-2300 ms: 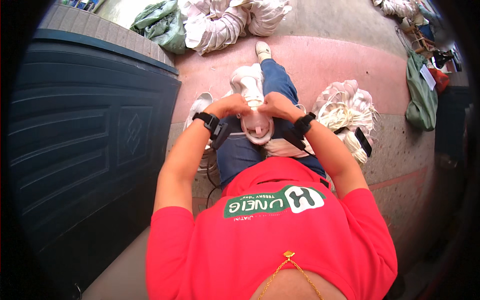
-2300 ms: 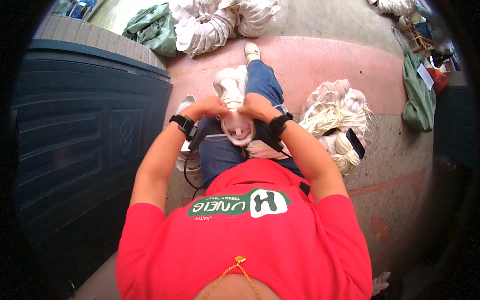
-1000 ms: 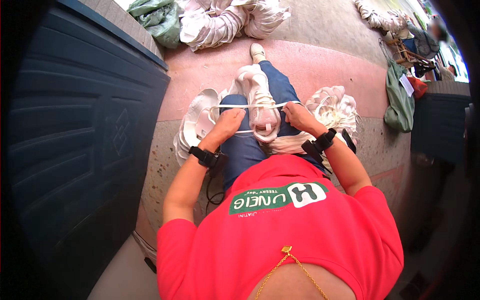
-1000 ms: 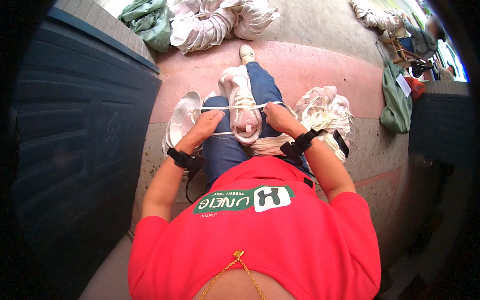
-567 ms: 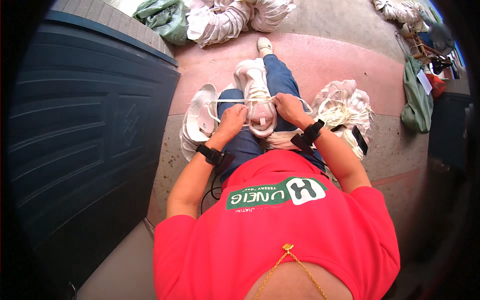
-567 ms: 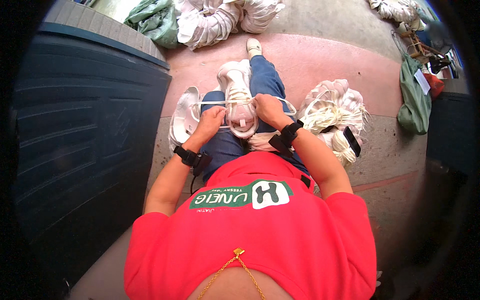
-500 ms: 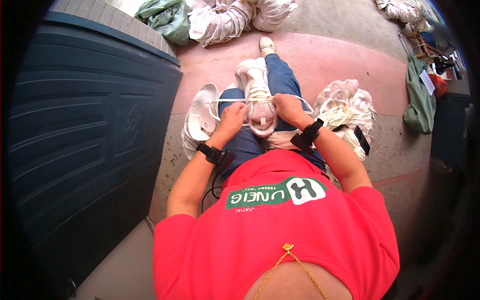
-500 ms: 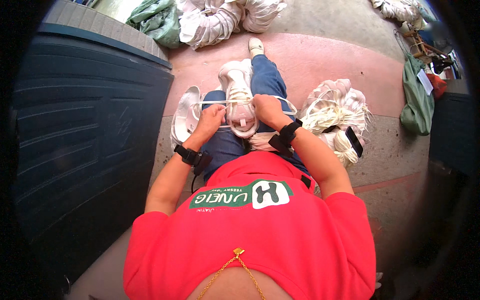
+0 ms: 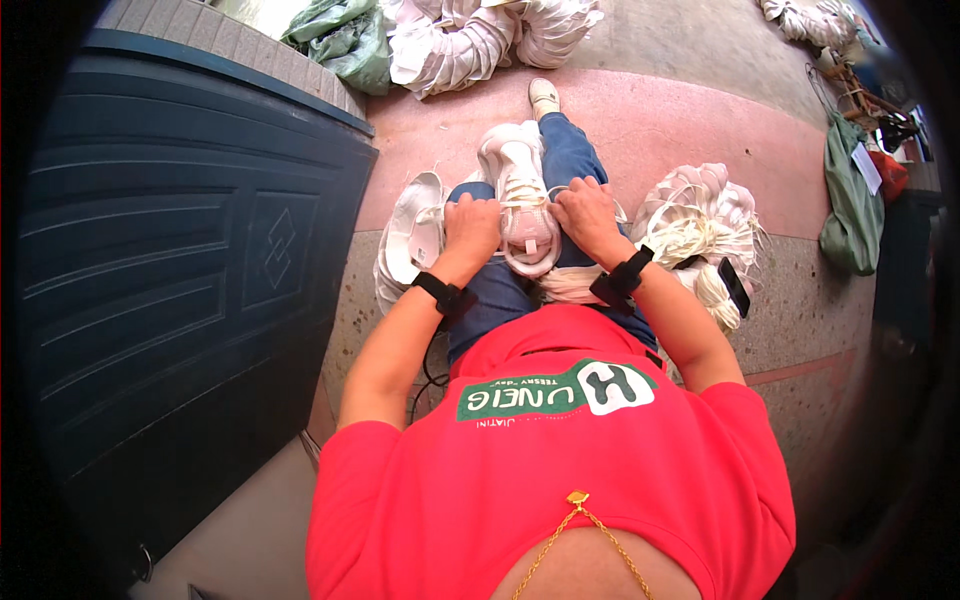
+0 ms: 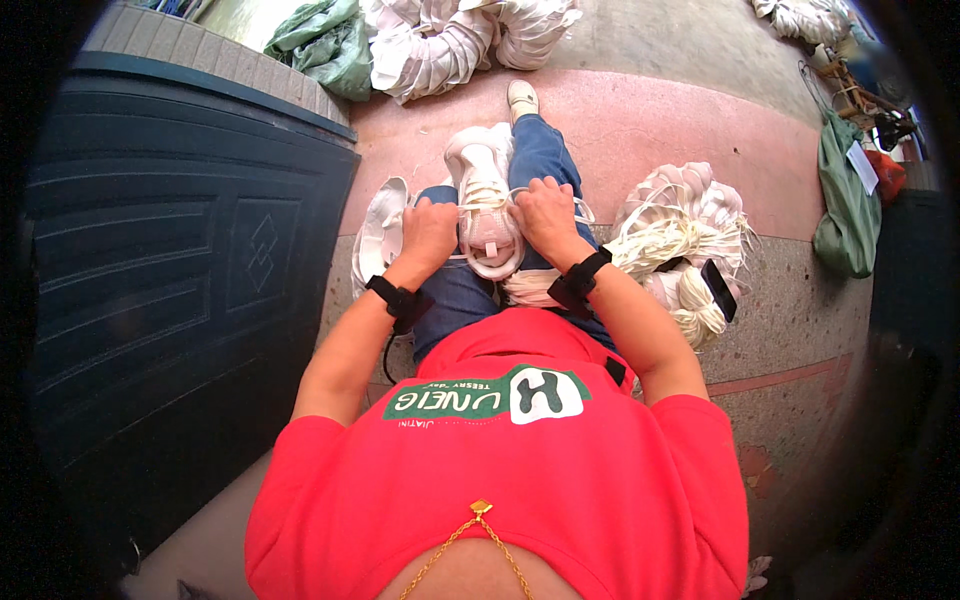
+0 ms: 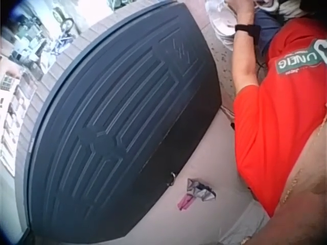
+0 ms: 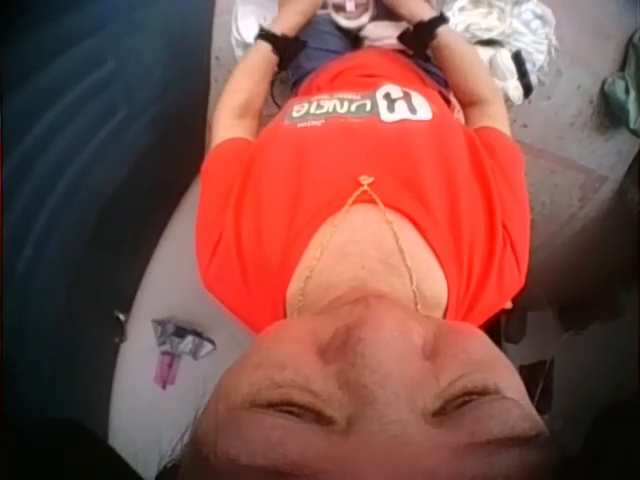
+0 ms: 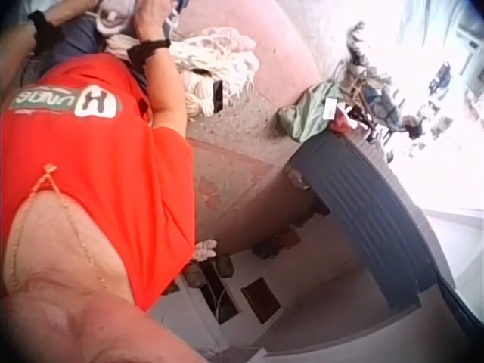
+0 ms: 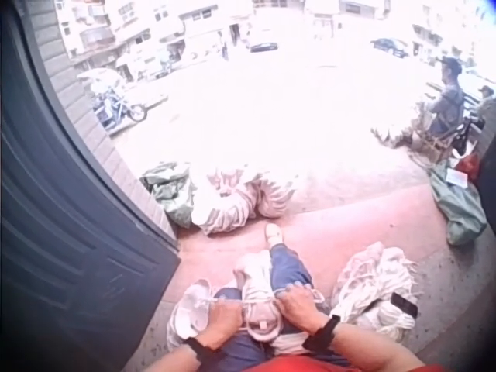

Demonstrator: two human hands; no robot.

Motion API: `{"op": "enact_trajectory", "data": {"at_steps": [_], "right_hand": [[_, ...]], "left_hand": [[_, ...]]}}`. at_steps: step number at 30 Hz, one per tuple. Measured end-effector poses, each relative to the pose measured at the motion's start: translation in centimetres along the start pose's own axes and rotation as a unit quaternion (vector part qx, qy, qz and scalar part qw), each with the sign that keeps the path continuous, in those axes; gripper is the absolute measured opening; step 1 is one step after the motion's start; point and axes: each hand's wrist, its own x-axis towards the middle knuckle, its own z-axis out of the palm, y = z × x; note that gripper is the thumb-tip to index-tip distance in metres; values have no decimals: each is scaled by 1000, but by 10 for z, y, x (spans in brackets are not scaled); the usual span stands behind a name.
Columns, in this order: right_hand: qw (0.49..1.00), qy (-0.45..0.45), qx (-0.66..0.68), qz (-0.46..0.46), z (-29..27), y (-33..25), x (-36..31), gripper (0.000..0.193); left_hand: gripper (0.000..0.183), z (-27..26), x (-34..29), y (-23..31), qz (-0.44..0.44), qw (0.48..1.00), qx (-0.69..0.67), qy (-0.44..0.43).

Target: The recorder is lacing a pink and white shoe while sitting on the floor.

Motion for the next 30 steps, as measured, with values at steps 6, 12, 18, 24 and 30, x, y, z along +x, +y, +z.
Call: {"op": "enact_trajectory", "data": {"at_steps": [6, 12, 18, 24, 30], "right_hand": [[998, -3, -52, -24, 10, -4, 0, 18], [999, 9, -38, -33, 11, -1, -2, 18], [998, 0, -42, -38, 7, -2, -6, 23], [993, -19, -89, -73, -1, -9, -10, 30], [996, -61, -47, -37, 9, 2, -10, 17]], "left_hand": [[6, -19, 20, 12, 139, 983, 89, -84], [7, -22, 22, 21, 228, 960, 139, -84], [17, -7, 16, 7, 34, 999, 10, 27], [24, -5, -16, 20, 38, 996, 26, 78], [16, 17, -22, 8, -28, 997, -18, 68]]}}
